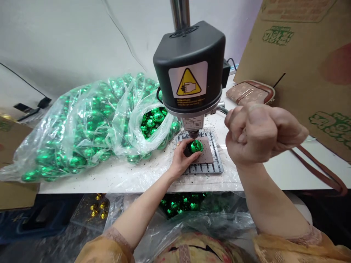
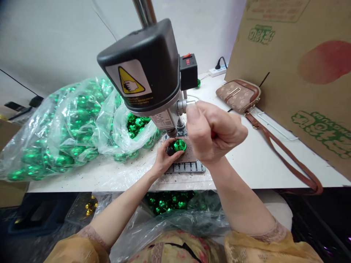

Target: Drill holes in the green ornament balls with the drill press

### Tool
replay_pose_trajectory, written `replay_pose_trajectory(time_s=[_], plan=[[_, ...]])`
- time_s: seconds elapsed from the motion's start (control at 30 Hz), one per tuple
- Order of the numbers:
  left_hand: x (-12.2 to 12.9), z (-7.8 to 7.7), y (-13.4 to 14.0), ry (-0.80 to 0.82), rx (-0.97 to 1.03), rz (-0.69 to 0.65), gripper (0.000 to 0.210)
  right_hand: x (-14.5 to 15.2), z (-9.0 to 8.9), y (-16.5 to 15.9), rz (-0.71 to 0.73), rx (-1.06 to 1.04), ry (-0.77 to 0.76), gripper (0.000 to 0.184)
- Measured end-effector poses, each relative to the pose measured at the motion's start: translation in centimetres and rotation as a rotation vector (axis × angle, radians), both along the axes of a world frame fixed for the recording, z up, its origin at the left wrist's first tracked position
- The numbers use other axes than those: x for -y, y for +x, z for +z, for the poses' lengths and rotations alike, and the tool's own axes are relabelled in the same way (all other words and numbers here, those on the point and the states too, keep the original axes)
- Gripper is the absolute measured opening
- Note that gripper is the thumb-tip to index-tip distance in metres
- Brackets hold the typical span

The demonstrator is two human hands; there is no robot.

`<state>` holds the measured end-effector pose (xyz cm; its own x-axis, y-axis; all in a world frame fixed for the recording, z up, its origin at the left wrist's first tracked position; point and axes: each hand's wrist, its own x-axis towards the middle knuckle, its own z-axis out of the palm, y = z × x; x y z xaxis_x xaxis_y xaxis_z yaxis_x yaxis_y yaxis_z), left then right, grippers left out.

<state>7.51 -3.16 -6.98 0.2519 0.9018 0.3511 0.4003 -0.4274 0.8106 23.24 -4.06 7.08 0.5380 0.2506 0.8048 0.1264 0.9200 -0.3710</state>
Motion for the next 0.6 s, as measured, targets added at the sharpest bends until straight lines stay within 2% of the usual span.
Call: replay_pose_trajectory(time_s=[0.1, 0.4, 0.6], plan=[[0.0, -0.1, 0.0, 0.021, 0.0, 0.0, 0.043, 0.1, -0.6, 0.1, 0.012, 0.008, -0.031, 0.054], [0.0, -0.1, 0.1, 0.029, 0.006, -0.002, 0.042, -0.7, -0.9, 0.1, -0.035, 0.083, 0.185, 0.048], [0.1, 0.0, 0.0, 0.018, 0.011, 0.005, 0.042, -0.7, -2.1, 0.7, 0.007, 0.176, 0.256, 0.048]])
